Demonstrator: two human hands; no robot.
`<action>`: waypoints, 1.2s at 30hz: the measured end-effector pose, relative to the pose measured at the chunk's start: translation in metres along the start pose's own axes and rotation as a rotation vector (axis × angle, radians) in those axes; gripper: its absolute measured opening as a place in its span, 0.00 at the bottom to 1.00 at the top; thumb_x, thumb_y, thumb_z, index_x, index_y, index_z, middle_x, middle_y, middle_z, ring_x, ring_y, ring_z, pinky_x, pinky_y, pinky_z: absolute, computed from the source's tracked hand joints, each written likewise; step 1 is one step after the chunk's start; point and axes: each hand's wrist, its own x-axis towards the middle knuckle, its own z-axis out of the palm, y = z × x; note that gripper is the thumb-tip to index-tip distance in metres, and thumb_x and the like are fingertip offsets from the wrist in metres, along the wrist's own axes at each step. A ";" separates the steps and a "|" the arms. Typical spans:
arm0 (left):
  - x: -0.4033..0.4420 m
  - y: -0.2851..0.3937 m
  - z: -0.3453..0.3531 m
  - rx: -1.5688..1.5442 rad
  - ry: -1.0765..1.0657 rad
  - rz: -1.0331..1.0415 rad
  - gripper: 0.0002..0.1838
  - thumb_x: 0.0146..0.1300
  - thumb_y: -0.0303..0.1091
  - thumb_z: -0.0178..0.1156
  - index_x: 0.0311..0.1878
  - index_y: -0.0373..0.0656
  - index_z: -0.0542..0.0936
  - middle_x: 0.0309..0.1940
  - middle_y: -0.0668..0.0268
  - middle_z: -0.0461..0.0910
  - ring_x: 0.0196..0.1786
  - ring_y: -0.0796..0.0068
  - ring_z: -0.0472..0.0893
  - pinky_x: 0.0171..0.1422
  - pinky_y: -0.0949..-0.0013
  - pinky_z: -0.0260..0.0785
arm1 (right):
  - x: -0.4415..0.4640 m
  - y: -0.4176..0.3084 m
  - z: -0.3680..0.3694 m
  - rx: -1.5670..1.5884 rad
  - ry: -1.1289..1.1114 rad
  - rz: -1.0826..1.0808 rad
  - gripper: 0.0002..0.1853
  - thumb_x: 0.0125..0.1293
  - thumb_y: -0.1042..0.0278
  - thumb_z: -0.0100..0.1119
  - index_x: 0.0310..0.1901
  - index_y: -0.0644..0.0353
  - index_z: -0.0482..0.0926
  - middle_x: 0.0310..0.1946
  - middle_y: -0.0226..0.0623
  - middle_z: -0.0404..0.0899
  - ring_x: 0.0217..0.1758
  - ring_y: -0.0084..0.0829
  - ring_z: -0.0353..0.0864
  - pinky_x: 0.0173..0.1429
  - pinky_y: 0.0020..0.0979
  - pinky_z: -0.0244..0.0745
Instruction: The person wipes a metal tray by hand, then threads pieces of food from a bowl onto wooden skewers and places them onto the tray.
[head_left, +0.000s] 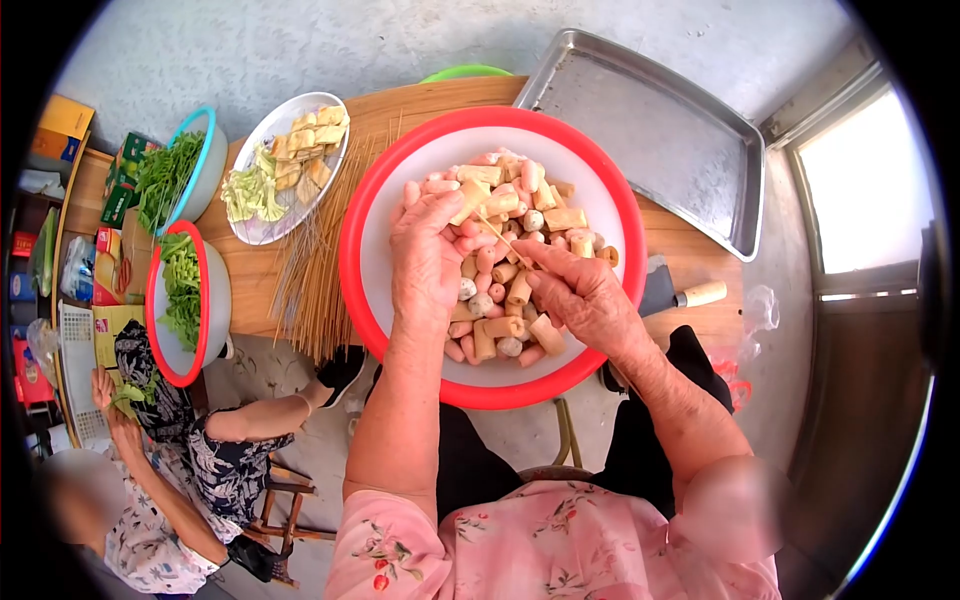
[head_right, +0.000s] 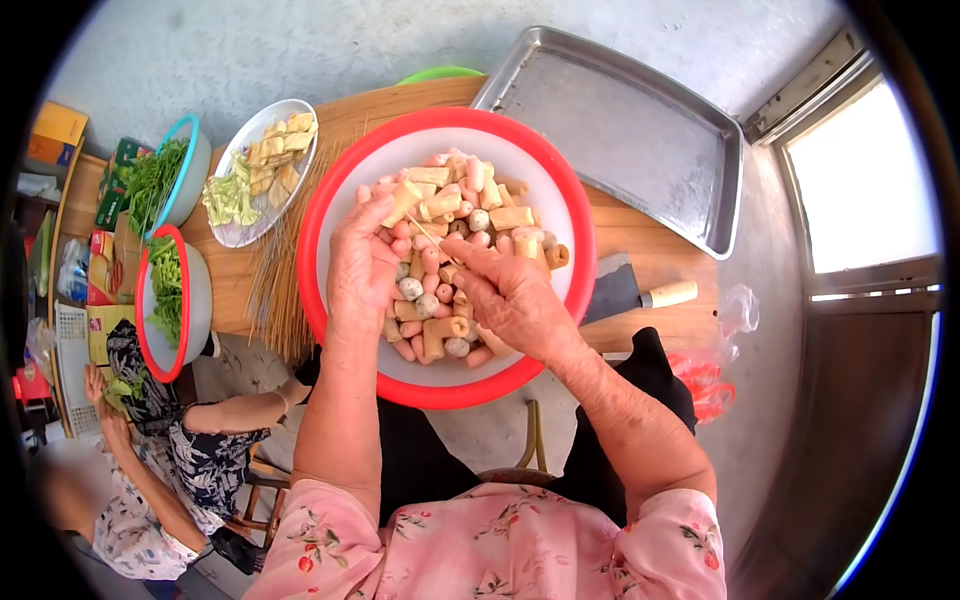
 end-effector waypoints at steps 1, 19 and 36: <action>0.000 -0.001 0.000 0.009 -0.004 -0.003 0.07 0.58 0.21 0.58 0.39 0.39 0.72 0.29 0.65 0.75 0.21 0.78 0.73 0.22 0.79 0.65 | 0.000 0.000 0.000 0.007 0.001 -0.009 0.18 0.65 0.72 0.54 0.57 0.61 0.73 0.31 0.42 0.75 0.34 0.29 0.71 0.44 0.28 0.70; -0.013 -0.016 0.008 0.053 -0.059 -0.135 0.05 0.58 0.25 0.60 0.37 0.36 0.76 0.25 0.68 0.75 0.18 0.84 0.68 0.20 0.81 0.61 | 0.003 0.014 0.012 -0.052 0.129 -0.056 0.13 0.67 0.71 0.53 0.51 0.65 0.77 0.20 0.23 0.69 0.21 0.13 0.65 0.26 0.20 0.65; -0.019 -0.031 0.014 0.210 -0.034 -0.219 0.10 0.55 0.28 0.64 0.39 0.40 0.75 0.23 0.74 0.72 0.16 0.89 0.64 0.15 0.84 0.51 | 0.012 0.017 0.007 0.093 0.166 0.111 0.06 0.63 0.72 0.58 0.34 0.67 0.79 0.20 0.35 0.74 0.24 0.23 0.70 0.29 0.28 0.68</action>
